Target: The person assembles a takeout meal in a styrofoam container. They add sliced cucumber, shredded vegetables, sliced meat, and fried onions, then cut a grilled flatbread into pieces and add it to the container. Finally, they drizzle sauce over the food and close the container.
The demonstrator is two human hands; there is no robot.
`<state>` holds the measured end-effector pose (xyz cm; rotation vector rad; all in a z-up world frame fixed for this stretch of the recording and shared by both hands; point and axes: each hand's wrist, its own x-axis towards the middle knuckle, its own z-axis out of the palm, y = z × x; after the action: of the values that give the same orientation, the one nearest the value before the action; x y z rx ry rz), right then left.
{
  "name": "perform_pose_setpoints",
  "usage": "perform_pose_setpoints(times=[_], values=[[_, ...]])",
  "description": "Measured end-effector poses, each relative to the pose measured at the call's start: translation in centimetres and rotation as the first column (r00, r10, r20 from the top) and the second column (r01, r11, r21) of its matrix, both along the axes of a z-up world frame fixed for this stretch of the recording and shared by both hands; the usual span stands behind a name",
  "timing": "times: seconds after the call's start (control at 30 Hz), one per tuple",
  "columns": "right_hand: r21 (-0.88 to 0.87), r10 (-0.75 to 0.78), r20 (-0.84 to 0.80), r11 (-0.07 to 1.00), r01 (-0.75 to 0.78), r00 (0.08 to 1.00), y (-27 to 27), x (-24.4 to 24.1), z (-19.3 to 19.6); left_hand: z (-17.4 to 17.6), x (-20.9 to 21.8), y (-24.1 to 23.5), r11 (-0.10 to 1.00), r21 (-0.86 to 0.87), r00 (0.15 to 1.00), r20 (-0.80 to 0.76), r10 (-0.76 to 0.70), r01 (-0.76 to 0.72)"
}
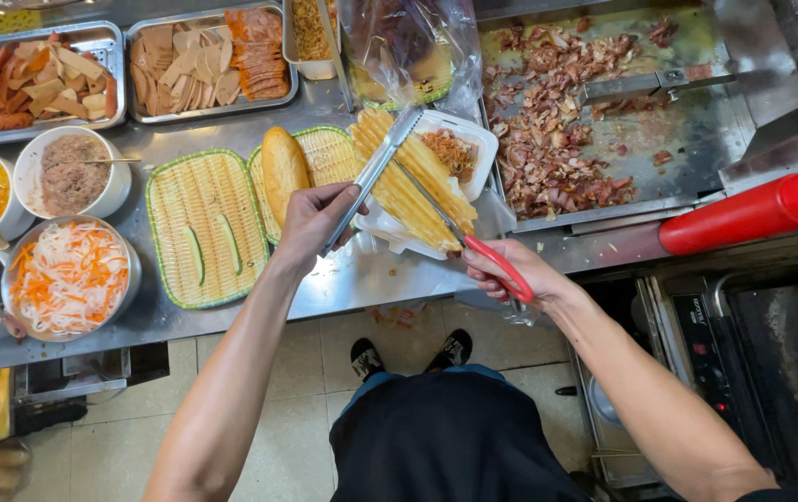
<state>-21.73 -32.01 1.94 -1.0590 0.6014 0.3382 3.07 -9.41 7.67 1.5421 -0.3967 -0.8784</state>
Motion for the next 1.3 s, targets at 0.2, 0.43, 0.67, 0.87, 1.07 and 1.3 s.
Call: perform_pose_setpoints(times=[0.2, 0.43, 0.67, 0.87, 1.07, 1.3], values=[[-0.253, 0.015, -0.025, 0.967, -0.020, 1.000, 3.2, 0.7, 1.4, -2.4, 2.3, 2.2, 0.995, -0.008, 0.994, -0.040, 0.101, -0.101], [0.000, -0.240, -0.079, 0.971, 0.240, 0.968, 9.6, -2.0, 1.9, -7.1, 1.4, 2.8, 0.870, -0.125, 0.879, -0.107, 0.465, -0.476], [0.063, -0.448, -0.085, 0.889, 0.453, 0.890, 13.2, 0.5, -0.7, -8.9, -6.2, 3.2, 0.854, -0.084, 0.819, -0.344, 0.459, -0.514], [0.001, -0.476, -0.167, 0.876, 0.483, 0.864, 14.1, 1.0, -1.0, -9.3, -6.6, 4.5, 0.862, -0.007, 0.812, -0.339, 0.475, -0.506], [-0.075, -0.464, -0.110, 0.886, 0.458, 0.879, 14.3, 1.1, -1.1, -9.6, -6.3, 4.6, 0.837, -0.001, 0.788, -0.338, 0.515, -0.547], [0.026, -0.374, -0.147, 0.924, 0.382, 0.916, 14.9, -0.2, -0.1, -9.7, -6.1, 3.0, 0.828, -0.057, 0.790, -0.343, 0.508, -0.557]])
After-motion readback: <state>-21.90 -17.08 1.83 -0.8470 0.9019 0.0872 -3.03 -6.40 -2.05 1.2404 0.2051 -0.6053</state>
